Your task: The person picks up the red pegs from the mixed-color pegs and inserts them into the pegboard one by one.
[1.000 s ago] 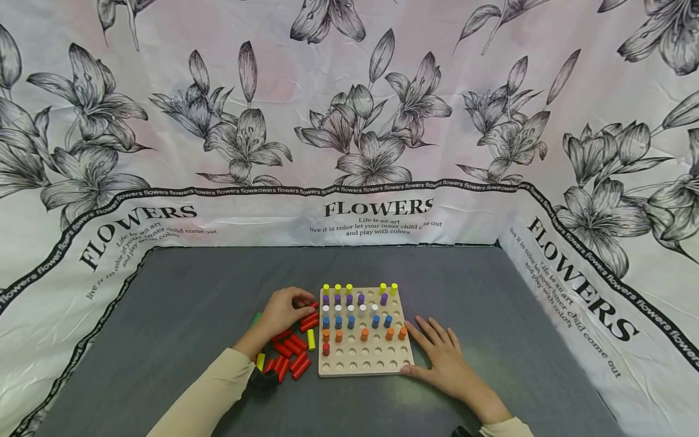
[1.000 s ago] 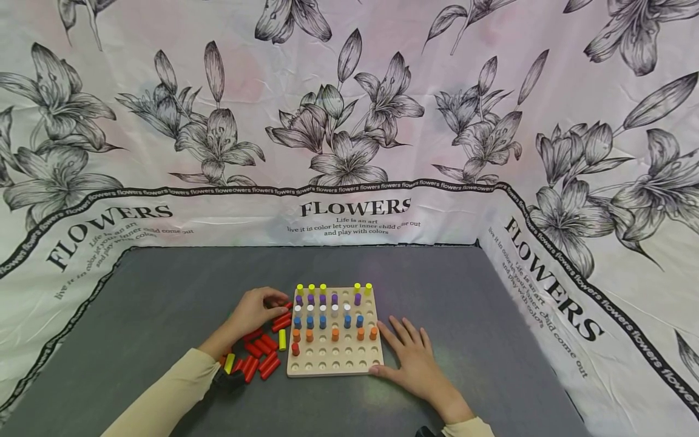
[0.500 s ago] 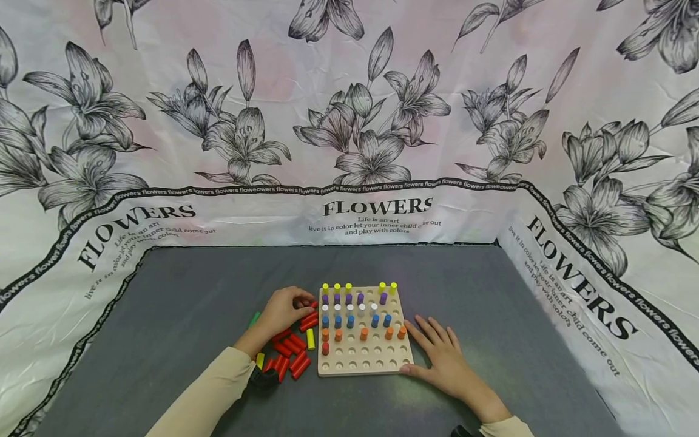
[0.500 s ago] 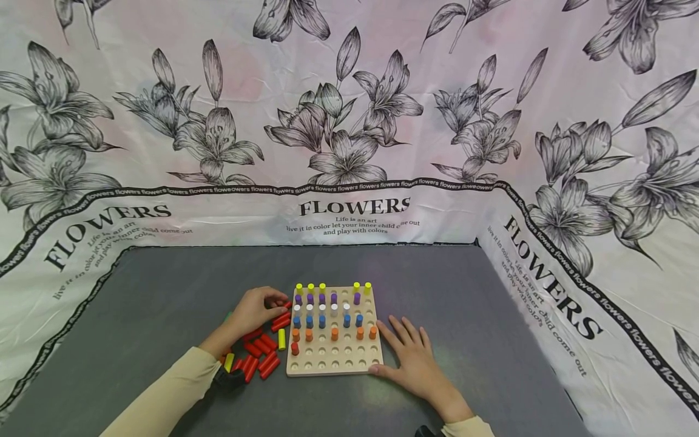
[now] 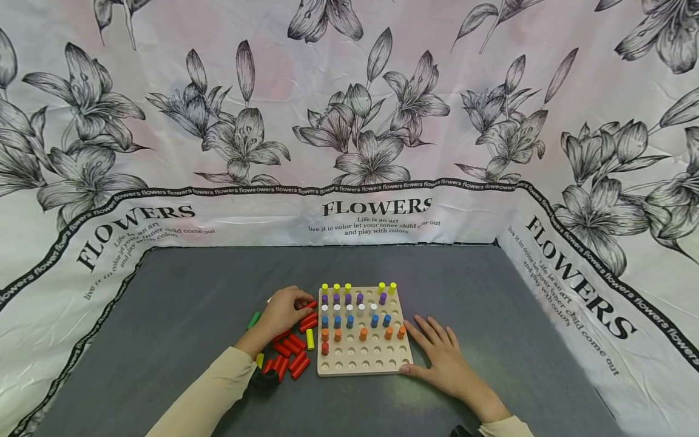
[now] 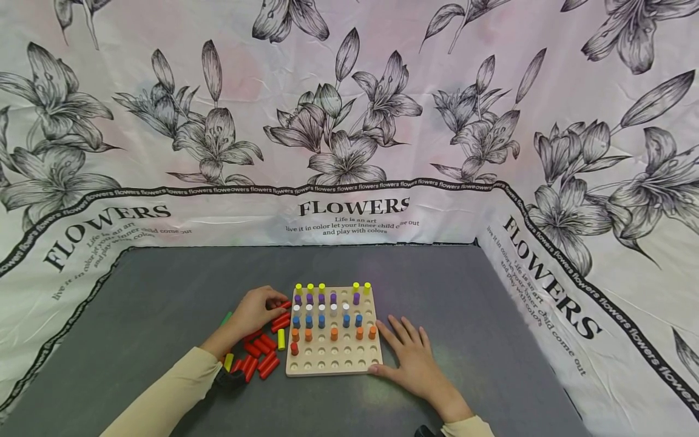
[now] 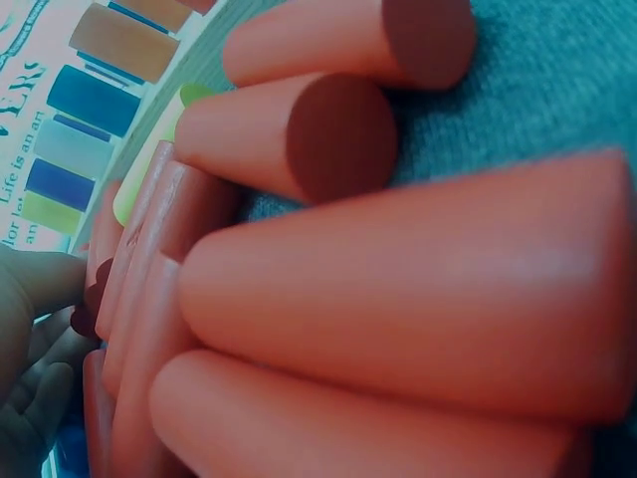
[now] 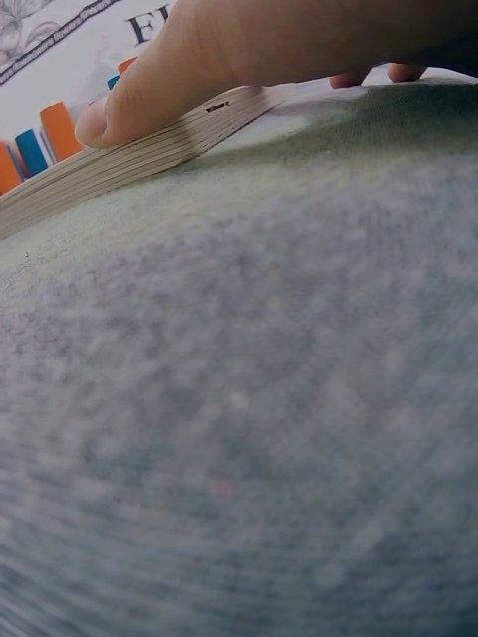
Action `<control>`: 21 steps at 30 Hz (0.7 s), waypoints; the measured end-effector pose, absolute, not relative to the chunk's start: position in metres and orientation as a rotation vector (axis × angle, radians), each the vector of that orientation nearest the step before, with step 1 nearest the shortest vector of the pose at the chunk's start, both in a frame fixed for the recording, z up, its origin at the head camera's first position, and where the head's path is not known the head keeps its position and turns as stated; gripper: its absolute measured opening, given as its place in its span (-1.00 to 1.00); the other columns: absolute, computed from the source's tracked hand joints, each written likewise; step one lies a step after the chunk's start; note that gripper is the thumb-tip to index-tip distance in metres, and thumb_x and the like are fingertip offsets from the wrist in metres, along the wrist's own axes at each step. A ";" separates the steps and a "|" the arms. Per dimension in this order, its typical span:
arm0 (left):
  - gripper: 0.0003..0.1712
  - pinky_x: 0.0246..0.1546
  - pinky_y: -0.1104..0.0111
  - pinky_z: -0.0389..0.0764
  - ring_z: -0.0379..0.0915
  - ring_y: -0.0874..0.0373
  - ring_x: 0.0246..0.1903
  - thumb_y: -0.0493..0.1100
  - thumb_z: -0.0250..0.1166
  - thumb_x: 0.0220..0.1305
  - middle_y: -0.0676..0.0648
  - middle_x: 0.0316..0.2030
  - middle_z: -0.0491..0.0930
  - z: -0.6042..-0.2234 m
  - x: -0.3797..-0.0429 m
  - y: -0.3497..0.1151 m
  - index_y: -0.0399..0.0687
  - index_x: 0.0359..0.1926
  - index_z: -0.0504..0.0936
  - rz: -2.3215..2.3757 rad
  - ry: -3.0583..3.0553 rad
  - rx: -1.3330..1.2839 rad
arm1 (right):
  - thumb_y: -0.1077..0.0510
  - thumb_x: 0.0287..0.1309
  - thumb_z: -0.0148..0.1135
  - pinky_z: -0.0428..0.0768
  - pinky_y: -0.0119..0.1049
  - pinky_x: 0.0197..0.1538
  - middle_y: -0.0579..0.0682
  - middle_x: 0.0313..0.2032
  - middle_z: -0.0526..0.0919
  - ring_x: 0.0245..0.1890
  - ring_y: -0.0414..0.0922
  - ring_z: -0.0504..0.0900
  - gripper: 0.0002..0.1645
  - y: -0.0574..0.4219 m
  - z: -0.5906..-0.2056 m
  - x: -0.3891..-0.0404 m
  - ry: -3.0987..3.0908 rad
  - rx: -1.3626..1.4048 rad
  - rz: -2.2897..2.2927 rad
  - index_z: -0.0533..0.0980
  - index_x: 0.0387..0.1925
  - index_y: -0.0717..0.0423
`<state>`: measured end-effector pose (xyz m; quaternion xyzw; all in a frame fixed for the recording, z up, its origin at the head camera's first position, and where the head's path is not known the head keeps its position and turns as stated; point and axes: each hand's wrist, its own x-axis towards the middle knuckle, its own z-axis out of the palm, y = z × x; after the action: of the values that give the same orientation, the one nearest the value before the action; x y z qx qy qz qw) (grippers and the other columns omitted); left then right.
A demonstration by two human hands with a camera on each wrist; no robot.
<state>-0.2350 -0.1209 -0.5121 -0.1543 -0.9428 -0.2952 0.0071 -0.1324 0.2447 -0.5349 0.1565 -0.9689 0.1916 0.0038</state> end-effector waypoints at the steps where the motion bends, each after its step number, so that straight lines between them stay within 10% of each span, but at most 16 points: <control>1: -0.78 -0.39 0.45 0.48 0.41 0.29 -0.42 -0.15 0.44 0.19 0.05 -0.38 0.58 -0.512 -0.235 -0.121 -0.05 -0.13 0.76 -0.925 -2.947 -0.480 | -0.48 0.04 0.25 -0.04 0.46 0.36 0.08 0.52 0.16 0.52 0.26 0.05 0.07 0.245 -0.535 -0.132 -3.037 0.490 0.601 0.13 0.51 -0.28; 21: -0.78 -0.28 0.48 0.57 0.56 0.25 -0.32 -0.16 0.42 0.22 0.02 -0.27 0.68 -0.510 -0.226 -0.130 0.00 -0.10 0.69 -1.322 -2.716 -0.384 | -0.46 0.03 0.27 -0.07 0.45 0.36 0.08 0.53 0.15 0.52 0.26 0.04 0.07 0.245 -0.538 -0.132 -3.018 0.493 0.622 0.13 0.51 -0.29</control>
<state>-0.2260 -0.1299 -0.5099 -0.1261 -0.8909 -0.4336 0.0480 -0.1322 0.2449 -0.5376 0.1580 -0.9671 0.1992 0.0105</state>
